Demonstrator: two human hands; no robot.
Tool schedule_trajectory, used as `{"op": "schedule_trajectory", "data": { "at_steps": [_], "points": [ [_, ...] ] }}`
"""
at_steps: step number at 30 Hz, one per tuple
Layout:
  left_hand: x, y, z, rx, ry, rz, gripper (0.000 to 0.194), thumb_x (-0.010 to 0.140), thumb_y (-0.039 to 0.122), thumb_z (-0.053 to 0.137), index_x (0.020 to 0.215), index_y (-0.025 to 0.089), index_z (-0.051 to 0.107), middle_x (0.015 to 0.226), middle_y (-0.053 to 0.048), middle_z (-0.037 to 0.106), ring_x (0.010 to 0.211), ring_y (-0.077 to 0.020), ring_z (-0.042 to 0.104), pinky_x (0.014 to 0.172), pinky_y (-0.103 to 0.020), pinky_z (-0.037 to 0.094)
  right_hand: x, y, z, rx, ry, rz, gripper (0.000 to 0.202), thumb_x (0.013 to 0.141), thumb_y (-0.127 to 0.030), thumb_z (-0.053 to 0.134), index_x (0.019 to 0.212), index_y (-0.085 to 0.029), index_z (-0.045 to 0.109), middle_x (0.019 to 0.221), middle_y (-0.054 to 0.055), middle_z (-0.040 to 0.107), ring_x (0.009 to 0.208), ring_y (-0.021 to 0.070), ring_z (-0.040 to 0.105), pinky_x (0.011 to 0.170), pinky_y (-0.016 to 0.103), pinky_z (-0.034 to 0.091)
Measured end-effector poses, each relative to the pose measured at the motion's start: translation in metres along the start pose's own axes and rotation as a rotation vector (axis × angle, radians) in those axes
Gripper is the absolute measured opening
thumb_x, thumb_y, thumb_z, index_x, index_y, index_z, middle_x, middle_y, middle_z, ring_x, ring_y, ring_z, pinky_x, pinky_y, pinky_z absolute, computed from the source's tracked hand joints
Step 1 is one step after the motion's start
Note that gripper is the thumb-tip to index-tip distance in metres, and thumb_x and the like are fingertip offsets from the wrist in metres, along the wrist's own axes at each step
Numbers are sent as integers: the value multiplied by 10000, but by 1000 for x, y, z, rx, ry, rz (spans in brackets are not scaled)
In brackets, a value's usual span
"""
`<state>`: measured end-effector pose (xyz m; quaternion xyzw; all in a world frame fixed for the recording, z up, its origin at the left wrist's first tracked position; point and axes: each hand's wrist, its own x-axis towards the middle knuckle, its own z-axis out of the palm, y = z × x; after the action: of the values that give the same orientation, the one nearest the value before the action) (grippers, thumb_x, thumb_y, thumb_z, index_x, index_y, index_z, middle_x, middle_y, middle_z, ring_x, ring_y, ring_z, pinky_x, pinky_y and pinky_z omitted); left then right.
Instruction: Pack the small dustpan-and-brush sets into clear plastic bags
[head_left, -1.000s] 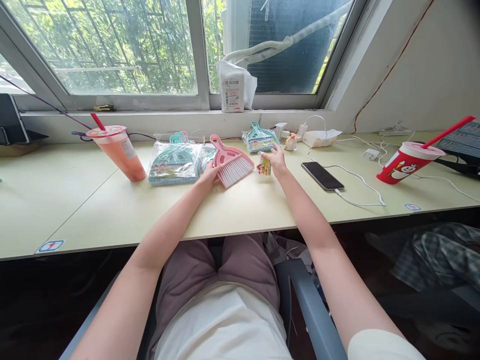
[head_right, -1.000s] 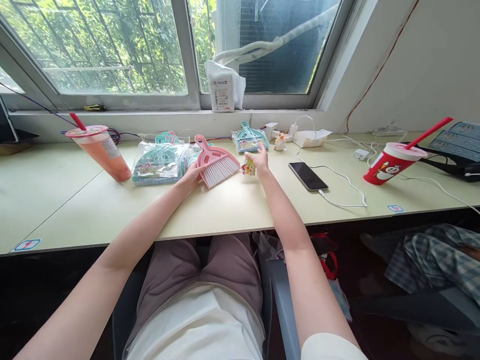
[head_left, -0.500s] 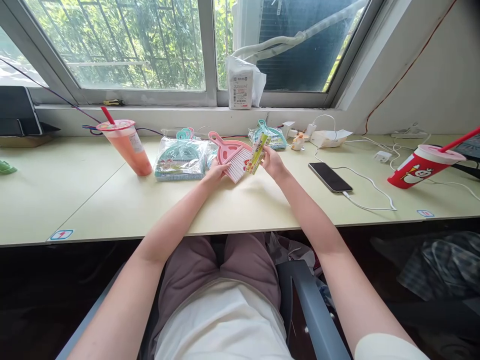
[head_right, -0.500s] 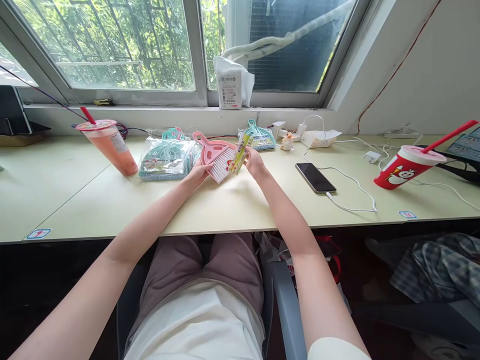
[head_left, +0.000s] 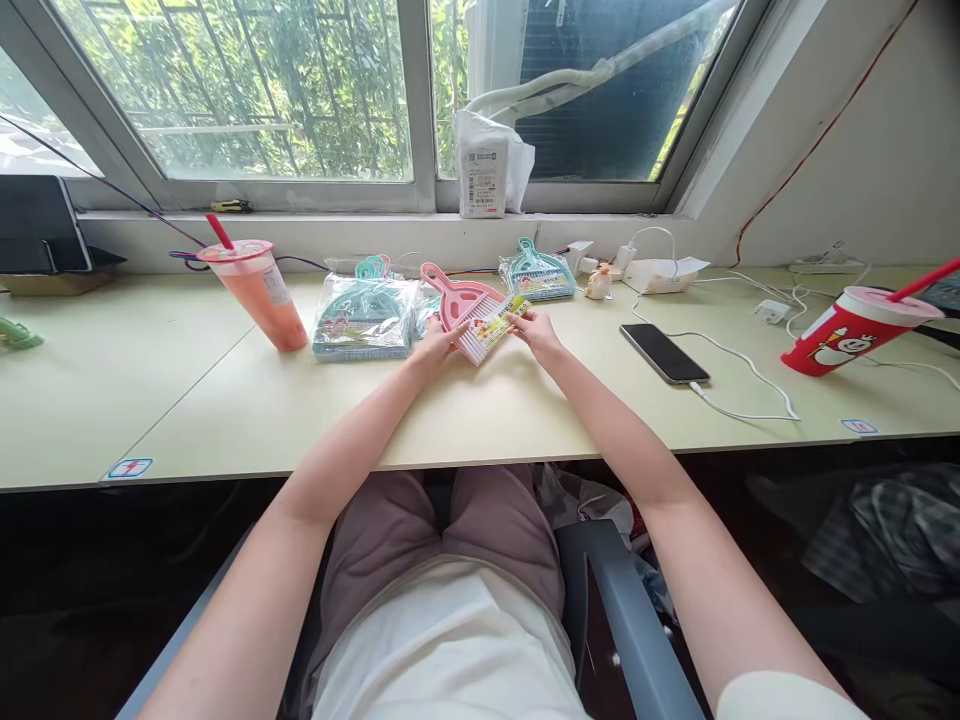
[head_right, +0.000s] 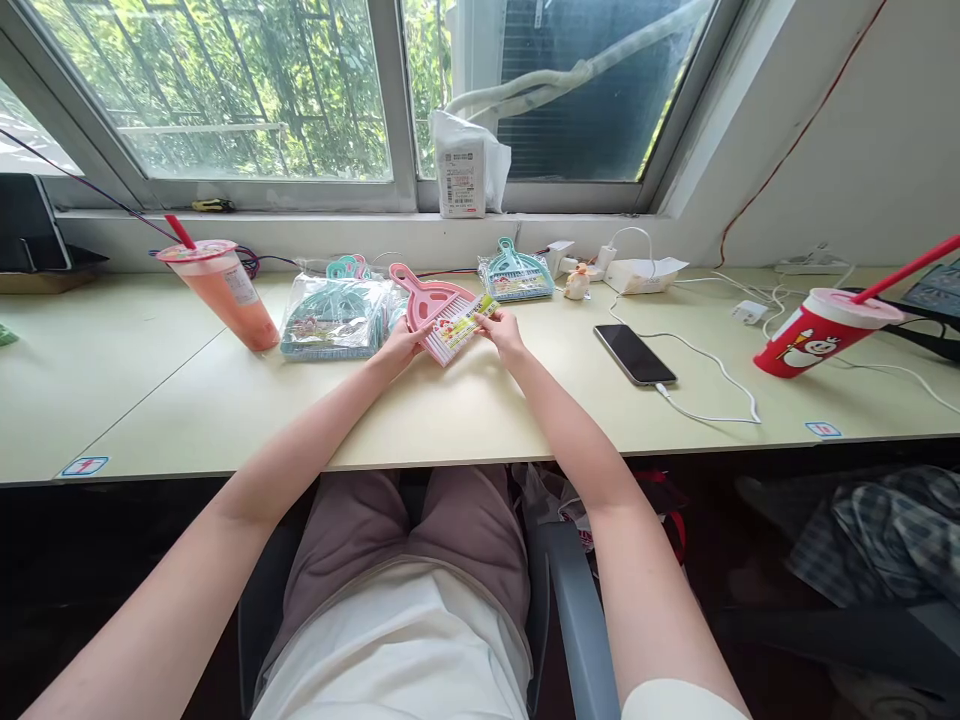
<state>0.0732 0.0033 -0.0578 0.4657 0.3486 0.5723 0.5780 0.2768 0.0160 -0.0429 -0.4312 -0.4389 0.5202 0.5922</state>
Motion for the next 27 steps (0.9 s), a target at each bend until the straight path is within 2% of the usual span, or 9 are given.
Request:
{"op": "schedule_trajectory", "data": {
  "at_steps": [7, 13, 17, 20, 23, 27],
  "points": [
    [-4, 3, 3, 43, -35, 7, 481, 763, 331, 825, 1124, 207, 532, 1206, -97, 686, 1131, -262, 675, 1023, -488, 544, 5, 18, 6, -199, 53, -64, 154, 749, -91, 802, 742, -151, 661, 636, -20, 688, 489, 81, 592, 571, 215, 561],
    [-9, 9, 8, 98, -33, 16, 526, 672, 134, 803, 1112, 192, 519, 1175, -85, 671, 1124, -268, 660, 1001, -508, 548, 8, 17, 3, -284, 70, -96, 134, 789, -78, 738, 747, -160, 641, 599, -33, 661, 478, 85, 590, 566, 215, 535],
    [-9, 9, 7, 110, -9, 9, 537, 627, 68, 750, 1090, 185, 505, 1116, -71, 659, 1125, -275, 651, 1013, -540, 531, 6, 14, 4, -359, 62, -128, 158, 771, -139, 773, 791, -179, 622, 621, -34, 656, 480, 94, 578, 564, 234, 529],
    [-7, 8, 5, 105, -21, 5, 535, 621, 70, 724, 1098, 186, 511, 1098, -67, 659, 1118, -276, 650, 1018, -561, 521, 4, 13, 5, -474, 74, -146, 162, 786, -208, 771, 851, -193, 623, 719, -15, 678, 493, 97, 564, 556, 249, 521],
    [-5, 7, 3, 101, -40, 15, 539, 618, 87, 715, 1113, 189, 528, 1096, -61, 665, 1109, -271, 652, 1017, -561, 521, 4, 12, 3, -548, 138, -162, 236, 812, -342, 759, 965, -219, 628, 888, 21, 710, 641, 131, 634, 619, 262, 545],
    [-2, 5, 3, 44, -41, 73, 539, 622, 110, 719, 1122, 194, 538, 1135, -66, 668, 1112, -262, 654, 1023, -536, 524, 3, 8, -2, -452, 241, -94, 358, 872, -493, 672, 1108, -239, 584, 1100, 70, 691, 834, 163, 685, 674, 262, 569]
  ]
}}
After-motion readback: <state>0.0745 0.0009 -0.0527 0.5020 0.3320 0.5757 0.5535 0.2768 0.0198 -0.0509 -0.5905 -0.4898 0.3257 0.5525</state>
